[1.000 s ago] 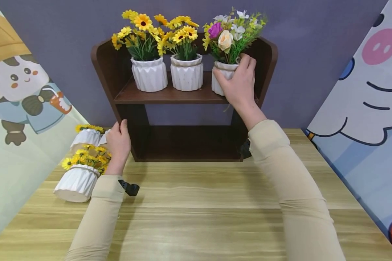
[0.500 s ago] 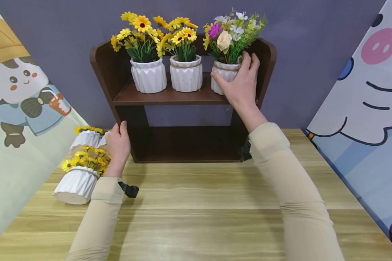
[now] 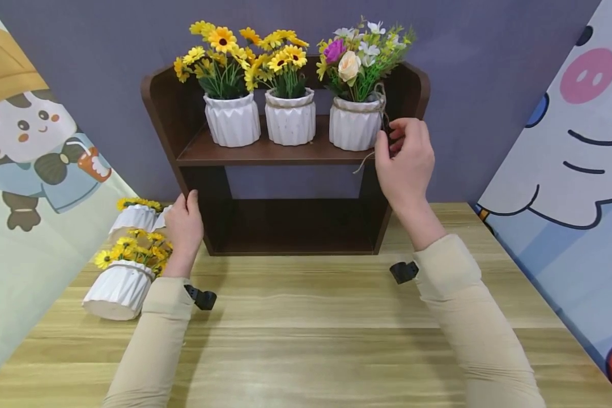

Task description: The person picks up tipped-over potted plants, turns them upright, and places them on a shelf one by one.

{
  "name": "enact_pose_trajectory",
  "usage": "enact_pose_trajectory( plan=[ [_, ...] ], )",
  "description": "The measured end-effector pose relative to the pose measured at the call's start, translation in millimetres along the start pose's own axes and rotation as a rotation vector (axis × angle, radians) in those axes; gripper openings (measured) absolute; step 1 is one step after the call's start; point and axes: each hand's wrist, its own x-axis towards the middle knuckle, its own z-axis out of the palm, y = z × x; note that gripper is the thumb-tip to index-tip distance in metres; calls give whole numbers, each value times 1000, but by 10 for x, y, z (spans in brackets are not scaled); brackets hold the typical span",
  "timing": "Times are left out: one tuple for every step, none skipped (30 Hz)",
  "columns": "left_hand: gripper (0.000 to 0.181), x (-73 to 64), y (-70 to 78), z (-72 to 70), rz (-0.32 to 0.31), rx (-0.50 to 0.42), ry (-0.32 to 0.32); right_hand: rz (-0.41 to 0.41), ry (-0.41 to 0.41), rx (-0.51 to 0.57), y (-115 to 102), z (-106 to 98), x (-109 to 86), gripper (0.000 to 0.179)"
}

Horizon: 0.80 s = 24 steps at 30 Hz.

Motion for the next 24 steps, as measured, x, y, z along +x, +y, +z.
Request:
enact_pose_trajectory(
  plan=[
    [40,1,0,4,0,1,-4,17,18,8,44,-22,-25,26],
    [41,2,0,8,-1,1,-9,33,33,15,89,-43,-54,26],
    [42,2,0,9,0,1,-12,48,44,24,130,-61,-86,27],
    [43,0,-1,10,-2,2,-15,63,47,30,171,-79,-125,27],
    [45,-2,-1,10,-4,2,-16,80,48,36,208,-94,-166,28],
    [46,-2,-4,11,-5,2,-16,100,41,45,240,-107,-211,29],
    [46,-1,-9,13,-5,1,-16,120,30,50,269,-118,-256,30],
    [45,1,-13,17,-3,0,-12,136,18,50,300,-125,-302,31],
    [44,5,-17,22,0,-2,-9,150,6,51,330,-131,-346,32],
    [43,10,-23,25,4,0,-7,169,-5,51,359,-135,-388,34],
    [42,16,-28,28,12,2,-3,192,-15,54,389,-136,-427,37],
    [42,22,-34,30,19,6,0,218,-31,60,418,-135,-465,39],
    [42,25,-36,28,25,6,0,243,-47,72,450,-130,-500,43],
    [42,29,-36,25,31,7,1,264,-63,84,483,-120,-536,46],
    [43,31,-37,20,37,11,-4,290,-80,99,513,-107,-570,49],
    [44,31,-35,14,42,17,-9,314,-96,116,545,-90,-605,52],
    [44,30,-31,7,44,19,-17,335,-114,129,577,-71,-640,54],
    [45,27,-26,-5,41,21,-32,354,-130,145,608,-51,-677,56],
    [45,24,-18,-22,33,26,-48,368,-141,150,638,-30,-712,57],
    [44,22,-10,-40,21,29,-67,376,-150,146,665,-11,-745,57],
    [43,18,0,-61,9,29,-85,383,-156,142,689,8,-774,56],
    [42,19,7,-83,-3,30,-102,385,-156,136,715,29,-801,55],
    [42,21,15,-108,-20,29,-122,387,-156,126,734,49,-821,54],
    [41,23,21,-134,-33,26,-141,386,-152,115,748,68,-837,52]
  ],
)
